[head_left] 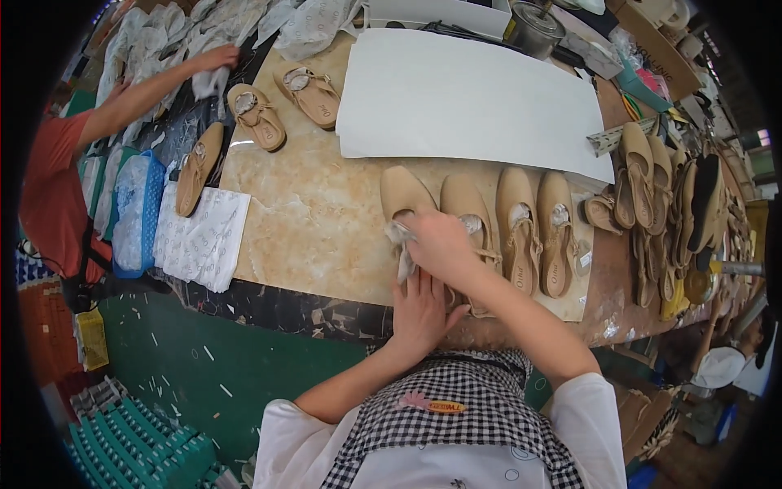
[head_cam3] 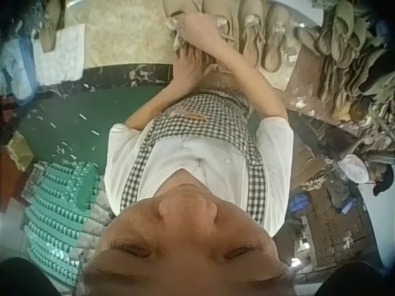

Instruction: Inspecting and finishing shoes using a heat gun and cleaning cloth at a manufacturing station.

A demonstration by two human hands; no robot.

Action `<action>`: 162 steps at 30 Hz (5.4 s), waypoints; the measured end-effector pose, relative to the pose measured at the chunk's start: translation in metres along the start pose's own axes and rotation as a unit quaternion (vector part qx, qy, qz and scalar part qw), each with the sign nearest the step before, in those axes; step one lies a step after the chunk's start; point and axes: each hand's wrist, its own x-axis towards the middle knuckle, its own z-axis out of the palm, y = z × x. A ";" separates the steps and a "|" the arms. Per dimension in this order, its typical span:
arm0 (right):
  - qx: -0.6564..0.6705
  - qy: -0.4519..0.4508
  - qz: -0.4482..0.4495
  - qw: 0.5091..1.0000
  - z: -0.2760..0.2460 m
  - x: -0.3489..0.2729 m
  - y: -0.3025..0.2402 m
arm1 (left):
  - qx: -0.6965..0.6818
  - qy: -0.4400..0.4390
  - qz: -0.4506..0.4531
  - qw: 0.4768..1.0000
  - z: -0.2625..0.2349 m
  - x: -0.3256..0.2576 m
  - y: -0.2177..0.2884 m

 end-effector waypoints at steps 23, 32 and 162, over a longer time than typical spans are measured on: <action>0.024 0.072 -0.071 0.995 -0.018 0.004 0.019 | -0.010 0.001 0.022 1.000 0.025 -0.001 0.011; 0.105 0.133 -0.035 0.985 -0.021 0.018 0.047 | -0.113 0.007 0.017 0.993 0.001 0.022 0.013; -0.057 0.151 0.246 0.956 -0.069 -0.179 0.126 | -0.029 -0.091 0.309 0.946 0.047 0.041 0.148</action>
